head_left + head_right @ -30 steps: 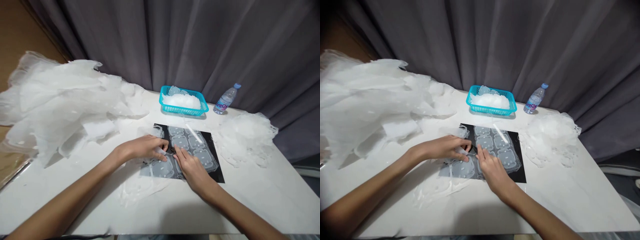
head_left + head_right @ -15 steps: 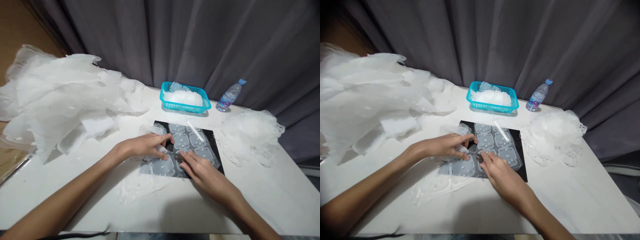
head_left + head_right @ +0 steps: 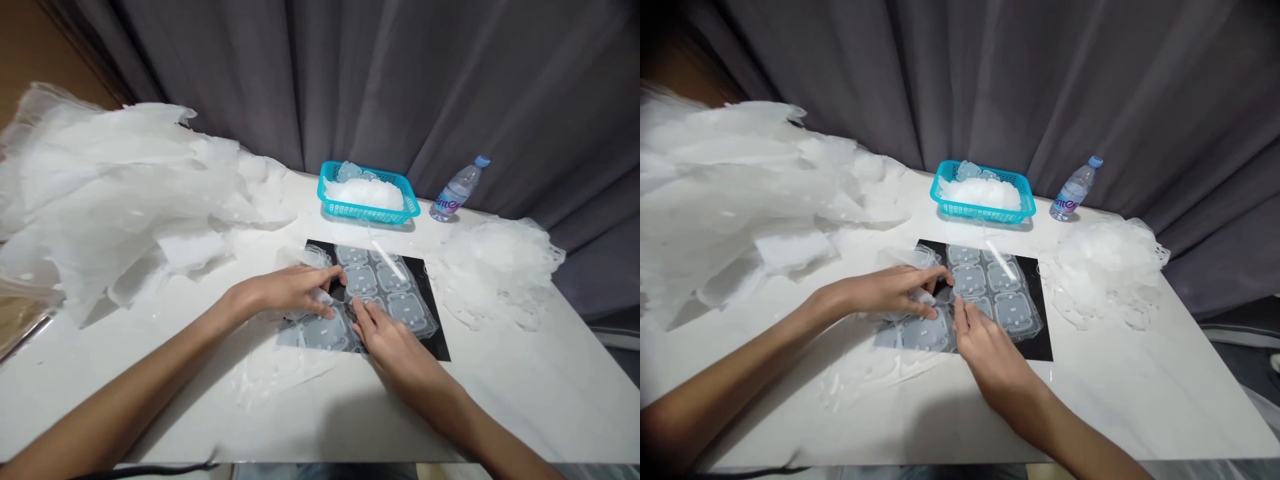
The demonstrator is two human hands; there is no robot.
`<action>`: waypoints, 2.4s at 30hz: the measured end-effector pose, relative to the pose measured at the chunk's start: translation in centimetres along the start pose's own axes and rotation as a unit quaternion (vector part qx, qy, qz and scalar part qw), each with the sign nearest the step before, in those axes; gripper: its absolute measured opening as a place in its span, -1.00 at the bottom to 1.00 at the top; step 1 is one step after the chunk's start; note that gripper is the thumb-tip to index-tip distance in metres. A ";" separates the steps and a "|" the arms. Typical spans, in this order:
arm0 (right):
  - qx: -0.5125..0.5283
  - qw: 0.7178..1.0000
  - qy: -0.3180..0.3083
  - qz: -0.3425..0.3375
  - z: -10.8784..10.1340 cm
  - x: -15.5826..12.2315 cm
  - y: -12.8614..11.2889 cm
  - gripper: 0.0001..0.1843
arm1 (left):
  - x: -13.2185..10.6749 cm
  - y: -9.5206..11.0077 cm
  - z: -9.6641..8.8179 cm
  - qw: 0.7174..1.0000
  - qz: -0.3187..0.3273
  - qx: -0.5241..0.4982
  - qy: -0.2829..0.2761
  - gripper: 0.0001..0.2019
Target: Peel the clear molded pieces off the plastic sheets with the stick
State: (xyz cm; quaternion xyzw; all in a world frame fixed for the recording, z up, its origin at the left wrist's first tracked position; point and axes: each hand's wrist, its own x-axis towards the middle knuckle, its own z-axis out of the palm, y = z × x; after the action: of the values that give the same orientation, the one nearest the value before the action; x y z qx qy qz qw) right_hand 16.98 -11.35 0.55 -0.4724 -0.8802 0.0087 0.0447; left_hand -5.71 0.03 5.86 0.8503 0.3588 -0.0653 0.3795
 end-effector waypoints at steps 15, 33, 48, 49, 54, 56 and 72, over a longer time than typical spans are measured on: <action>0.000 0.999 -0.024 -0.022 -0.7 1.4 -0.5 -0.16 | -0.1 0.0 0.0 0.999 -0.029 0.016 0.012 -0.30; 0.115 0.993 0.009 -0.031 -2.8 -2.4 1.6 -0.46 | -0.4 -0.6 -0.4 0.999 0.013 0.014 -0.030 -0.40; 0.025 0.999 0.028 -0.024 -2.7 -3.5 -0.1 -0.31 | -0.4 0.0 -0.2 0.999 0.029 0.005 -0.020 -0.68; 0.013 0.999 0.025 -0.029 -3.0 -3.5 -0.2 -0.34 | -0.4 0.0 -0.1 0.999 0.034 0.009 -0.022 -0.70; -0.050 0.997 0.013 -0.063 -4.3 -3.5 -0.4 -0.51 | 0.0 0.0 0.8 0.997 0.071 0.019 0.004 -0.67; -0.042 0.996 0.031 -0.077 -4.1 -4.2 -0.4 -0.51 | 0.2 0.1 0.9 0.996 0.087 -0.002 -0.002 -0.71; 0.057 0.983 0.151 0.092 0.7 -7.7 -5.4 -0.23 | 0.4 0.7 0.1 0.982 0.051 -0.163 -0.084 -0.66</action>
State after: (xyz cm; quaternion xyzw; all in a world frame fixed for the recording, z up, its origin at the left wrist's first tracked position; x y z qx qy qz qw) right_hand 16.69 -20.74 -0.34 -0.5437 -0.8143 -0.0080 0.2031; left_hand -4.97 -0.15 6.07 0.7860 0.2874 -0.0572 0.5444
